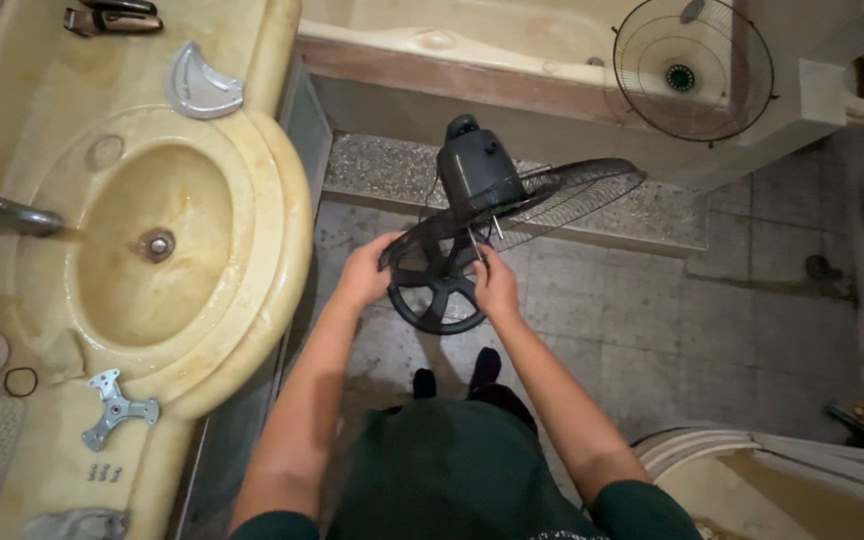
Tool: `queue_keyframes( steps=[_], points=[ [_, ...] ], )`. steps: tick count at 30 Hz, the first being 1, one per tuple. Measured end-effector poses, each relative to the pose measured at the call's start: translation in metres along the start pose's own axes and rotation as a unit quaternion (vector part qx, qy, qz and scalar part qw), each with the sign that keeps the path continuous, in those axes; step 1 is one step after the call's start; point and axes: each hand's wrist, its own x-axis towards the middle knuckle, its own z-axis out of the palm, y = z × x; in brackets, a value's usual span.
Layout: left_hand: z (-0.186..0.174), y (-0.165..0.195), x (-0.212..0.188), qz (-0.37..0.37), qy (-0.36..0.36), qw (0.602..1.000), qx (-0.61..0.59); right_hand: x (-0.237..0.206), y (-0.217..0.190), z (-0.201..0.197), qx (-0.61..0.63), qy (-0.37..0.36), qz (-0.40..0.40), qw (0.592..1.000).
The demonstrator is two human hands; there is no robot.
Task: The person uses a screwdriver to unscrew the blade cap of a pedestal fan and removes the front grille. They wipe the fan blade and the grille cover with a cloth, then reattach the grille cover to the fan and begin screwing the cap back on.
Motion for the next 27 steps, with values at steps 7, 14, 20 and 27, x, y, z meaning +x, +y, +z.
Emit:
queue_keyframes(
  steps=[7,14,20,27],
  points=[
    [-0.006,0.005,0.003,-0.022,-0.057,0.998,-0.032,0.007,-0.021,0.006,-0.096,-0.003,0.000,0.995],
    [-0.011,-0.001,0.007,-0.023,-0.093,0.994,-0.061,0.018,-0.001,0.010,0.137,-0.027,0.118,0.983],
    [-0.014,0.002,0.011,-0.005,-0.091,0.995,-0.039,0.028,0.007,0.011,0.320,-0.064,0.301,0.896],
    [-0.018,0.009,0.010,-0.023,-0.097,0.995,-0.026,0.024,-0.002,0.006,-0.039,0.004,0.007,0.999]
  ],
)
